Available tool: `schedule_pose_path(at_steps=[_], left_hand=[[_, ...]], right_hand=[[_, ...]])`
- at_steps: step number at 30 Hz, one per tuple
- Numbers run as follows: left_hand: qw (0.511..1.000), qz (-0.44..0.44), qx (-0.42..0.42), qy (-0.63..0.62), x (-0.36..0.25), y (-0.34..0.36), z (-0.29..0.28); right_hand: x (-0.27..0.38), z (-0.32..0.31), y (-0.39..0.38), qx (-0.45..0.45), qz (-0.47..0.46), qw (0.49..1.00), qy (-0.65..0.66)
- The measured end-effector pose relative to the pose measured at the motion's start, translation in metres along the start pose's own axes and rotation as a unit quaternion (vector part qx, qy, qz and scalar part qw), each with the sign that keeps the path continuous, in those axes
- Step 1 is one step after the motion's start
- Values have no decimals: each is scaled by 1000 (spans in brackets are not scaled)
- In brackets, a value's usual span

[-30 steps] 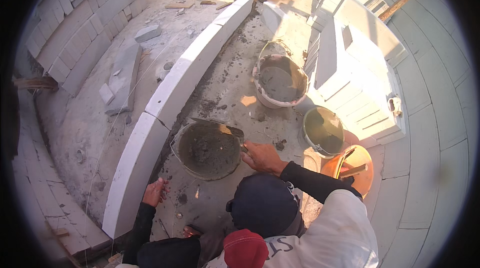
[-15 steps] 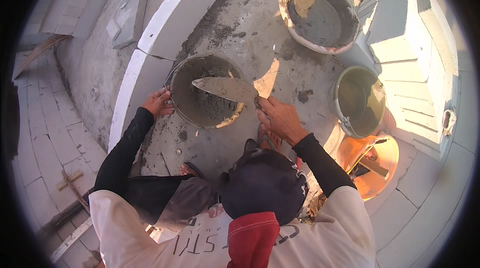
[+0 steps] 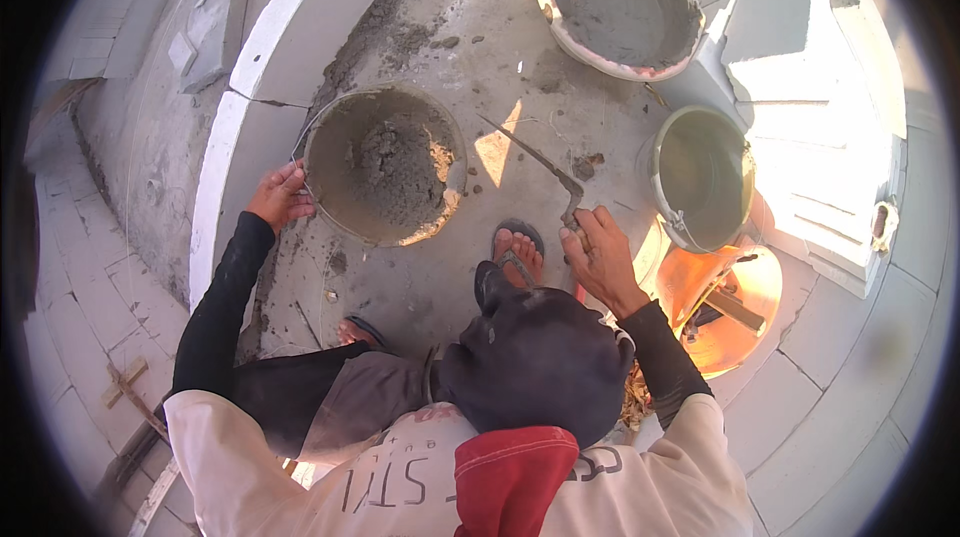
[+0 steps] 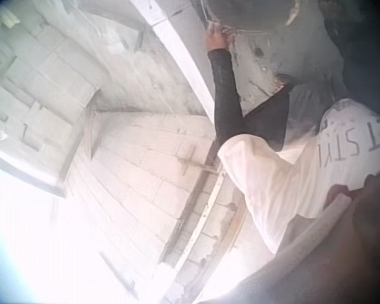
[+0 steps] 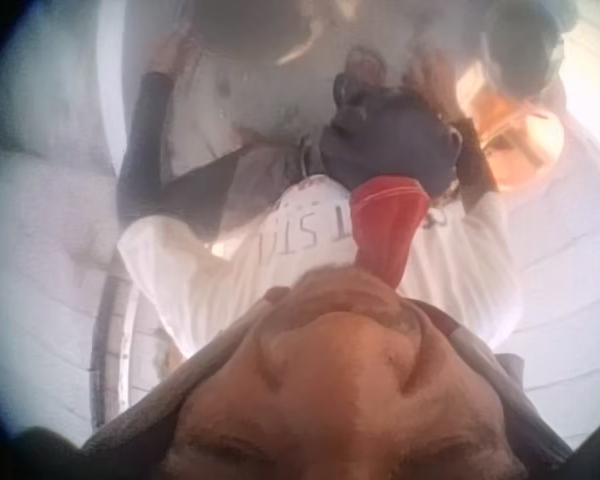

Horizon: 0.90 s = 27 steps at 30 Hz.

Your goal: The person applies cement to the floor and white rectangular tiles using a trowel, then places and taps the tiles into position with a hammer. Another person assists by handing over tiles and holding a guide string. The process repeats along a curved section of the floor.

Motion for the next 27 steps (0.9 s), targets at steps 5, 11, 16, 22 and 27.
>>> schedule_pose_path(at_steps=[5, 11, 16, 22, 27], left_hand=[[1000, 14, 26, 8, 5, 11, -1], [998, 50, 41, 8, -3, 1, 18], [979, 150, -43, 130, 4, 16, -8], [944, 231, -116, 205, -48, -100, 26], [952, 206, -55, 219, -54, -142, 122]], right_hand=[[72, 68, 62, 271, 108, 850, 438], [11, 37, 9, 317, 128, 881, 327], [8, -13, -21, 191, 237, 900, 311], [153, -10, 109, 213, 109, 928, 285], [236, 72, 178, 139, 97, 872, 460]])
Point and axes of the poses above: each hand's wrist, its own y-axis towards the middle knuckle, its own z-axis out of the palm, x = y × z, the point moved 10 cm from there along y, towards the middle knuckle, and after that the axes turned 10 degrees about -z, right-handed, at the moved point
